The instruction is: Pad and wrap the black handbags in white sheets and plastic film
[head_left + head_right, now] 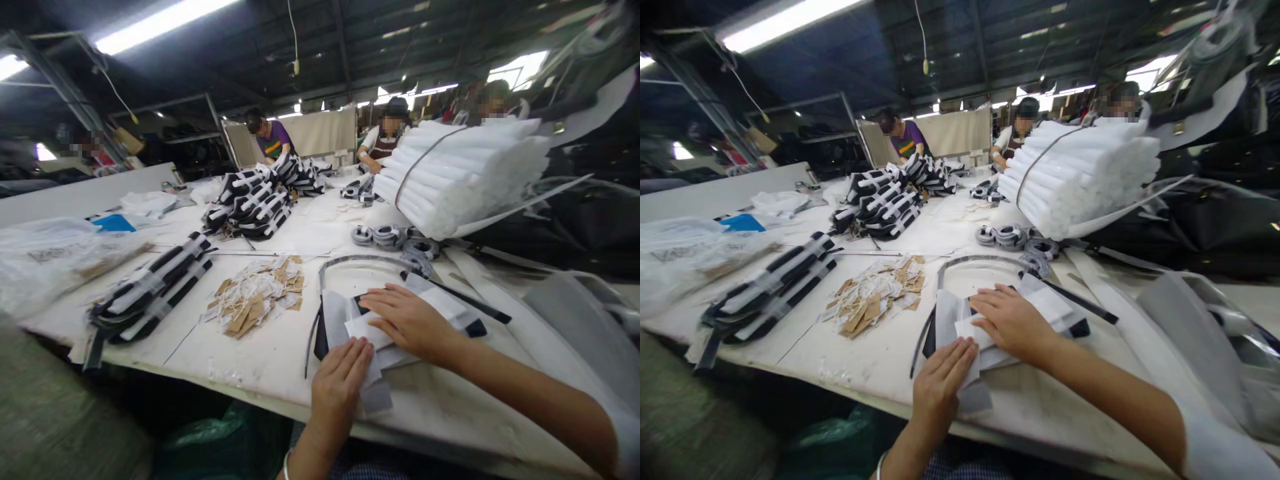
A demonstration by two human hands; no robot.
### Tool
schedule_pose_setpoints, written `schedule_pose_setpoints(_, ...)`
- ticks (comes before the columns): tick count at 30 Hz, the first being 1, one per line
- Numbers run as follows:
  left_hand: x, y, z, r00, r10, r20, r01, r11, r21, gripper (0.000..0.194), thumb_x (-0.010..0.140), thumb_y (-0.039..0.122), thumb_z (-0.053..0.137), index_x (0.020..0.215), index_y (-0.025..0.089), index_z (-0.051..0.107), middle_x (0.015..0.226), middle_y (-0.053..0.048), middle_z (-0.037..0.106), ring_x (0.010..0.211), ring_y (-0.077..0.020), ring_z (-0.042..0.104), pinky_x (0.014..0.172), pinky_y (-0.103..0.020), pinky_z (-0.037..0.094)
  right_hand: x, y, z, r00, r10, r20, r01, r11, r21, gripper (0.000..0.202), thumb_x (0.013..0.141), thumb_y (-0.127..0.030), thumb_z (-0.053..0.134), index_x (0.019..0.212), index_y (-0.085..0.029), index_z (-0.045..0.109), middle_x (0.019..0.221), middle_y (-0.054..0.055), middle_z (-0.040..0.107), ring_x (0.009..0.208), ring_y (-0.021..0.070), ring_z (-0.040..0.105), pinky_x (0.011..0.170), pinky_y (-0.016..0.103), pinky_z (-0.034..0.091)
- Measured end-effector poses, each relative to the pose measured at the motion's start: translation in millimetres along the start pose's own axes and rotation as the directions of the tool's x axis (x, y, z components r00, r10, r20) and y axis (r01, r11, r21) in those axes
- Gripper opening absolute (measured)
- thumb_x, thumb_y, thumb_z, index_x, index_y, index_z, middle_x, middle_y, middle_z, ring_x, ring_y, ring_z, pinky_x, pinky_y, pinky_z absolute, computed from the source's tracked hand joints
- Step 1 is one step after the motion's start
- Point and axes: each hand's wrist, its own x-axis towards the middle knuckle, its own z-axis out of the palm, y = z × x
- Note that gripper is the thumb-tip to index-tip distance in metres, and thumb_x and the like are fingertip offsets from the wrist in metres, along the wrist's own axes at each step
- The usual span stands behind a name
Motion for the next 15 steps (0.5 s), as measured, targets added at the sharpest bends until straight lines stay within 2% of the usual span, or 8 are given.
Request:
schedule_pose_setpoints(2, 0, -1, 1.7, 1.0, 0.003, -0.018, -0.003, 1.0, 0.008, 0.044, 0.1, 0.005, 0.034, 0.131, 0.016, 0.061, 0.125, -0.004, 0.072, 0.116, -0.0186, 0.068, 0.093, -0.033, 0.061, 30, 26, 8, 0.978, 0.084, 0.193, -0.082, 0.996, -0.018, 0.034, 0.101, -0.029, 0.049, 0.126, -0.013, 0.066, 0.131, 0.018, 0.065, 0.128, 0.0345, 0.056, 0.113, 0.058, 0.034)
schedule_pose_setpoints(5, 0, -1, 4.1, 0.999, 0.002, -0.049, -0.001, 1.0, 0.011, 0.041, 0.101, 0.006, 0.036, 0.13, 0.016, 0.062, 0.125, -0.002, 0.072, 0.115, -0.0183, 0.068, 0.092, -0.033, 0.061, 60, 49, 22, 0.93, 0.073, 0.361, -0.087, 0.996, 0.022, 0.03, 0.1, -0.028, 0.049, 0.108, -0.015, 0.075, 0.11, 0.015, 0.075, 0.104, 0.0299, 0.068, 0.101, 0.047, 0.045)
schedule_pose_setpoints(9, 1, -1, 4.6, 0.997, -0.004, -0.078, 0.004, 1.0, 0.001, 0.038, 0.104, 0.013, 0.035, 0.129, 0.017, 0.063, 0.127, 0.001, 0.071, 0.114, -0.0185, 0.068, 0.089, -0.032, 0.062, 77, 55, 38, 0.9, 0.02, 0.436, -0.066, 0.994, 0.09, 0.029, 0.098, -0.027, 0.05, 0.091, -0.02, 0.076, 0.093, 0.007, 0.077, 0.089, 0.0224, 0.069, 0.088, 0.032, 0.048)
schedule_pose_setpoints(12, 1, -1, 3.8, 0.997, -0.015, -0.078, 0.014, 1.0, -0.004, 0.038, 0.105, 0.015, 0.034, 0.129, 0.017, 0.063, 0.127, 0.001, 0.07, 0.114, -0.018, 0.068, 0.089, -0.031, 0.061, 83, 50, 48, 0.88, 0.006, 0.476, -0.076, 0.989, 0.128, 0.032, 0.097, -0.028, 0.049, 0.079, -0.019, 0.075, 0.084, 0.006, 0.077, 0.08, 0.0206, 0.067, 0.08, 0.028, 0.047)
schedule_pose_setpoints(15, 2, -2, 3.9, 0.997, -0.013, -0.075, 0.013, 1.0, 0.001, 0.039, 0.105, 0.014, 0.033, 0.129, 0.018, 0.064, 0.125, 0.001, 0.072, 0.113, -0.0171, 0.069, 0.09, -0.03, 0.061, 84, 48, 49, 0.881, 0.019, 0.472, -0.105, 0.982, 0.156, 0.037, 0.098, -0.027, 0.046, 0.075, -0.018, 0.073, 0.08, 0.006, 0.076, 0.076, 0.0201, 0.065, 0.074, 0.028, 0.046)
